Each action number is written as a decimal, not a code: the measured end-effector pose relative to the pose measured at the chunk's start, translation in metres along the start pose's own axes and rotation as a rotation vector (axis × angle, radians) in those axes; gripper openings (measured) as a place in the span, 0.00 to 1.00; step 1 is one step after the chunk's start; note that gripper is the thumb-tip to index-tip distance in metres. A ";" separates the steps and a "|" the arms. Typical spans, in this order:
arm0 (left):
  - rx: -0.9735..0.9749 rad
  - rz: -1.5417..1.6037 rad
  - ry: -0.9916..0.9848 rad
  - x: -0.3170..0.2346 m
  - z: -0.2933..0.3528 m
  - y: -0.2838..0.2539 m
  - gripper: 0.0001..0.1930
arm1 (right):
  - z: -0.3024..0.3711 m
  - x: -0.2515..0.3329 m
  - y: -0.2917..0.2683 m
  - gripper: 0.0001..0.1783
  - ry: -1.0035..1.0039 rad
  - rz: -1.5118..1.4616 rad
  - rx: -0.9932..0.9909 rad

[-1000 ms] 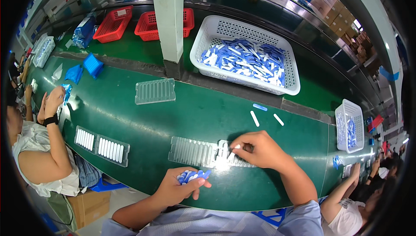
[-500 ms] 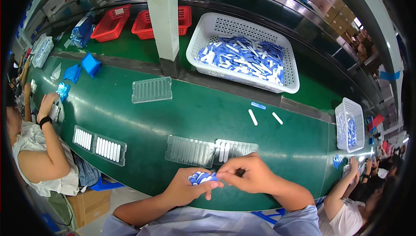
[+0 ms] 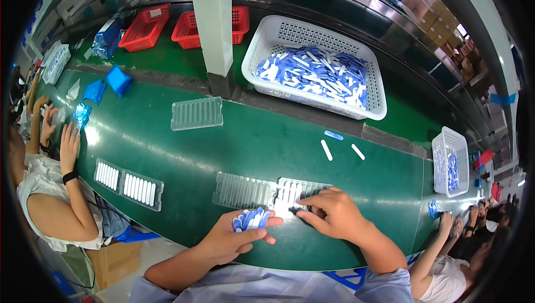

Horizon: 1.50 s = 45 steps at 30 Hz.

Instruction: The person takes strips from a basket by hand, inserts them into individual slots in plastic trays on the assembly table, and slides the filled trays to a coworker.

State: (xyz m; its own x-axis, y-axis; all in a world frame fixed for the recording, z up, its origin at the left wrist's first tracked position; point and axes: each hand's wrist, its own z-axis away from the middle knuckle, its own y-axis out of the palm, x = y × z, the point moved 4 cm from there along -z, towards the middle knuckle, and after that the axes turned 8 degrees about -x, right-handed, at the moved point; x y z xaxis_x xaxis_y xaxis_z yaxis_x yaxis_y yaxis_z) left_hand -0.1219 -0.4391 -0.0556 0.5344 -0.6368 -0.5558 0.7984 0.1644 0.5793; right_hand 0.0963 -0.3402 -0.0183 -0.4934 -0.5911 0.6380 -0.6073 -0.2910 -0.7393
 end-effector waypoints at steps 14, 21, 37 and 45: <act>0.076 -0.233 0.089 -0.007 0.001 0.013 0.20 | -0.001 -0.003 -0.024 0.03 0.129 -0.135 -0.436; 0.050 -0.098 -0.020 -0.008 -0.001 0.004 0.24 | 0.017 0.016 0.004 0.12 -0.098 0.327 -0.150; 0.180 -0.303 0.071 -0.001 -0.004 0.032 0.17 | 0.004 0.000 -0.012 0.04 0.342 -0.669 -0.412; 0.050 -0.204 0.062 -0.010 -0.009 0.006 0.18 | 0.021 0.000 -0.009 0.12 -0.214 0.349 -0.254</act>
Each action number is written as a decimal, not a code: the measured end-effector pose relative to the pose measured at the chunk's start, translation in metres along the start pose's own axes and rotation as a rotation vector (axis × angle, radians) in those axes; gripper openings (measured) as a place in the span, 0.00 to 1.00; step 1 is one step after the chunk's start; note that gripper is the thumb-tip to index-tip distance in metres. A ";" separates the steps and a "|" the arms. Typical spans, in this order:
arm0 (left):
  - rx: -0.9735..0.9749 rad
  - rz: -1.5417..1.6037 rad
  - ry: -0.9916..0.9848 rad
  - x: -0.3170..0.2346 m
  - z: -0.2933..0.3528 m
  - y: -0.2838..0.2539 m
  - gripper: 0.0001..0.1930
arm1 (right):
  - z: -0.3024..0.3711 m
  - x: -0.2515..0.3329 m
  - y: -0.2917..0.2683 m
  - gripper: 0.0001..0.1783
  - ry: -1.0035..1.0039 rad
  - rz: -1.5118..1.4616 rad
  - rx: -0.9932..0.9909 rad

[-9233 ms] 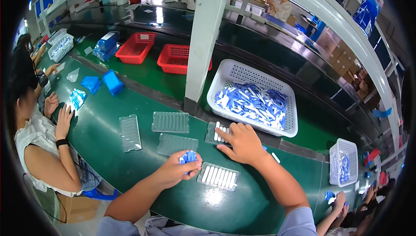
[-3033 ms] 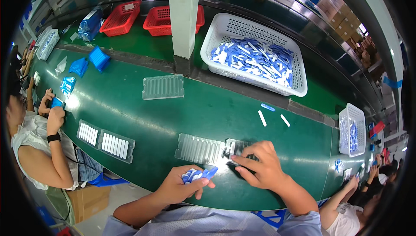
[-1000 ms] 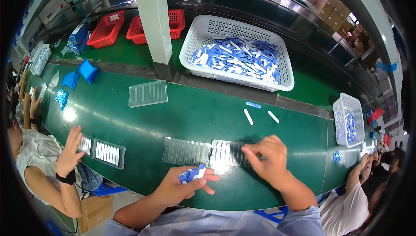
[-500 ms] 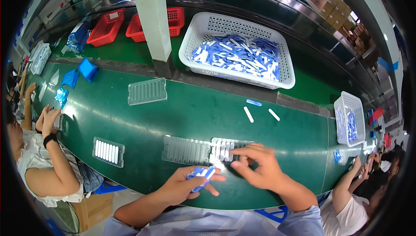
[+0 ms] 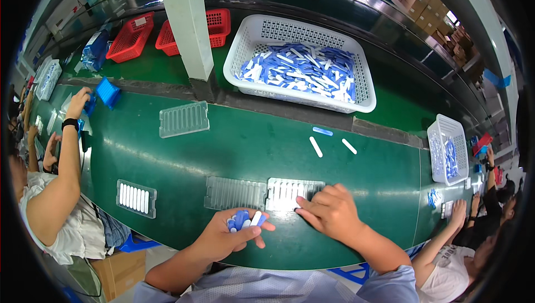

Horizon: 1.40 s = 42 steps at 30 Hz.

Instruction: The person takes strips from a basket by hand, inserts them into individual slots in plastic trays on the assembly table, and slides the filled trays to a coworker.

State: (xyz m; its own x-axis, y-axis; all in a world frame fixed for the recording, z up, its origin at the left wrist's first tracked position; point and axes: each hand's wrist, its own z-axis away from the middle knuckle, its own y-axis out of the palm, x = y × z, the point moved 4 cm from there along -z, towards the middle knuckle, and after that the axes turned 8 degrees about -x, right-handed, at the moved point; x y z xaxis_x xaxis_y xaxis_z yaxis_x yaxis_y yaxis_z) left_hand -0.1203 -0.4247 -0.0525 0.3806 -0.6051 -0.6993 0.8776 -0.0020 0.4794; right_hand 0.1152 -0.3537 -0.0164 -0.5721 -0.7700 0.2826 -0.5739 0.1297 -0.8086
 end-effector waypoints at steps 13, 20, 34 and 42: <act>-0.012 0.094 -0.023 0.000 0.002 0.000 0.22 | -0.006 0.004 -0.004 0.16 0.118 -0.220 0.080; 0.144 -0.022 -0.115 -0.001 -0.008 0.010 0.22 | -0.033 0.027 -0.009 0.15 0.322 -0.514 -0.018; 0.171 -0.154 -0.155 -0.030 -0.037 0.014 0.19 | -0.021 -0.031 -0.016 0.09 0.622 -0.206 0.075; 0.165 -0.126 -0.158 -0.026 -0.036 0.002 0.19 | -0.037 -0.037 0.003 0.08 0.519 -0.215 0.255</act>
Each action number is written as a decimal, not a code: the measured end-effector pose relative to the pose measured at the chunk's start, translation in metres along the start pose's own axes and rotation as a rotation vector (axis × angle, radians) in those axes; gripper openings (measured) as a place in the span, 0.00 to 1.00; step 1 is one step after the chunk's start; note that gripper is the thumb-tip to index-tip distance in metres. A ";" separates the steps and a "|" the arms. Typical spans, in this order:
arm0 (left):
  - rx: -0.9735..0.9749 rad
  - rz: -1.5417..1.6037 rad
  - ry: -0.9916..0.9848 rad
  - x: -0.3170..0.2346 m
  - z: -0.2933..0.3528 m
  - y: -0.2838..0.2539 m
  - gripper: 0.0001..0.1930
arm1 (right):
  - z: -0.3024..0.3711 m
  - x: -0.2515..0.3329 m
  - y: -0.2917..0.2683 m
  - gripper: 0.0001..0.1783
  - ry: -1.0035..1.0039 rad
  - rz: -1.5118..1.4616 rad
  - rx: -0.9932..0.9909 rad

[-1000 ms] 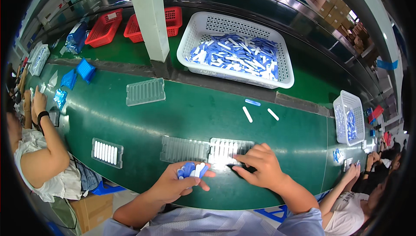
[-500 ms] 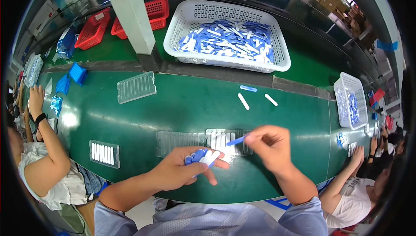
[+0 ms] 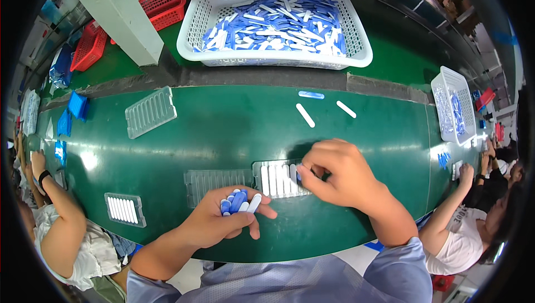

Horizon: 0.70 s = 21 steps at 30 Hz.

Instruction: The person takes strips from a basket by hand, inserts them into individual slots in plastic trays on the assembly table, and slides the filled trays to a coworker.

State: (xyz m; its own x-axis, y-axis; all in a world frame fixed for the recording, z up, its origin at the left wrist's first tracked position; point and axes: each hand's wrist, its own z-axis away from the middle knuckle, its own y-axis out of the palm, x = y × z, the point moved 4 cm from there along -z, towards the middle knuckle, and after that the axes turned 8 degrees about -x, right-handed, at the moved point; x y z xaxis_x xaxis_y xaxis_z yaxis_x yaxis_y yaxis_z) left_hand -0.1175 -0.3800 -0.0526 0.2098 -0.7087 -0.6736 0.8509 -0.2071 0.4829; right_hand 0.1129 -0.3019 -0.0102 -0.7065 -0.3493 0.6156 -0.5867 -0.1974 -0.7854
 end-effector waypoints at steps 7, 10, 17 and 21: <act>-0.009 0.093 0.033 -0.001 0.001 -0.002 0.18 | 0.043 -0.004 0.003 0.13 -0.818 0.451 -0.225; 0.031 0.074 0.017 0.000 0.001 -0.002 0.18 | 0.036 -0.008 0.003 0.16 -0.556 0.182 -0.071; 0.068 0.070 -0.011 0.004 0.001 0.001 0.19 | 0.031 -0.024 0.004 0.16 -0.438 -0.116 0.019; 0.083 0.035 -0.030 0.004 0.003 0.005 0.20 | 0.031 -0.026 0.010 0.16 -0.421 -0.094 -0.057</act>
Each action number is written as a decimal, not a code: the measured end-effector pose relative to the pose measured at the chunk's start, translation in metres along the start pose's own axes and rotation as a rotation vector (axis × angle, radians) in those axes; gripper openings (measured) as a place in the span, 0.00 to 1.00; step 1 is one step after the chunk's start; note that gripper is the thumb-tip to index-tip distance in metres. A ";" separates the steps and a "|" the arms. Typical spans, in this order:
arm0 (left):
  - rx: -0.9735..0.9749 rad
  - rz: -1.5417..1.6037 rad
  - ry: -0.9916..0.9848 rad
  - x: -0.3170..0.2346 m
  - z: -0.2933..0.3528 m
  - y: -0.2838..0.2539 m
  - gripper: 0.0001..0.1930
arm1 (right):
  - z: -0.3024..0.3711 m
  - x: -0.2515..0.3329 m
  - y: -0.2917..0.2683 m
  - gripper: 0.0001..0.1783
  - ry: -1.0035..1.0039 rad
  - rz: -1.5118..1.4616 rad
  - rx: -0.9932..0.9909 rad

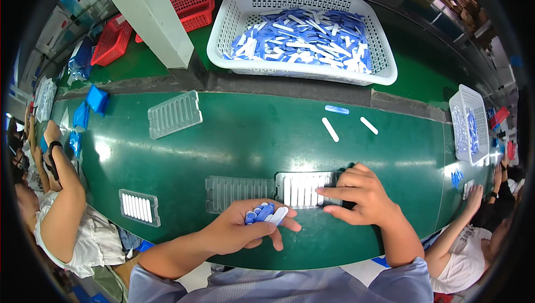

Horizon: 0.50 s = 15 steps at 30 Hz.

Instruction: The person takes strips from a basket by hand, inserts them into individual slots in plastic trays on the assembly table, and slides the filled trays to a coworker.

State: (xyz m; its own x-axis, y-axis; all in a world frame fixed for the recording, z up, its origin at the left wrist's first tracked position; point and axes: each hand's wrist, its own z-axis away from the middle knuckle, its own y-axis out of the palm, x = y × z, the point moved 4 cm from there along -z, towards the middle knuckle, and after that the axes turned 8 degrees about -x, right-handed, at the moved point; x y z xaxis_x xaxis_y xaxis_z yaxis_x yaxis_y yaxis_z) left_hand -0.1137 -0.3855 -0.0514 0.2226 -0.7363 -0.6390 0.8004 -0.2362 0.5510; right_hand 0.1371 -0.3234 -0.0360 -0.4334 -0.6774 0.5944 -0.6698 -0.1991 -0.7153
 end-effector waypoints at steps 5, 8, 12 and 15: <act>0.071 -0.134 -0.011 0.003 -0.001 0.008 0.20 | -0.003 0.020 -0.007 0.14 0.096 -0.101 -0.151; 0.187 -0.281 0.018 0.007 0.000 0.019 0.19 | -0.022 0.058 -0.003 0.11 0.192 -0.268 -0.137; 0.302 -0.422 0.048 0.014 0.002 0.029 0.19 | -0.019 0.067 0.024 0.09 0.203 -0.316 -0.031; 0.243 -0.315 0.059 0.011 0.004 0.028 0.18 | -0.009 0.043 0.007 0.05 0.492 -0.665 -0.303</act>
State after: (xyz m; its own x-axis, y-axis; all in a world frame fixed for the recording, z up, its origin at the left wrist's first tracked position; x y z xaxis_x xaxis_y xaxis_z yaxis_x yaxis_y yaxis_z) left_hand -0.0910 -0.4024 -0.0410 0.0249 -0.5678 -0.8228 0.6814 -0.5926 0.4295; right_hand 0.1083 -0.3476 -0.0126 -0.0604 -0.0924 0.9939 -0.9767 -0.1999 -0.0780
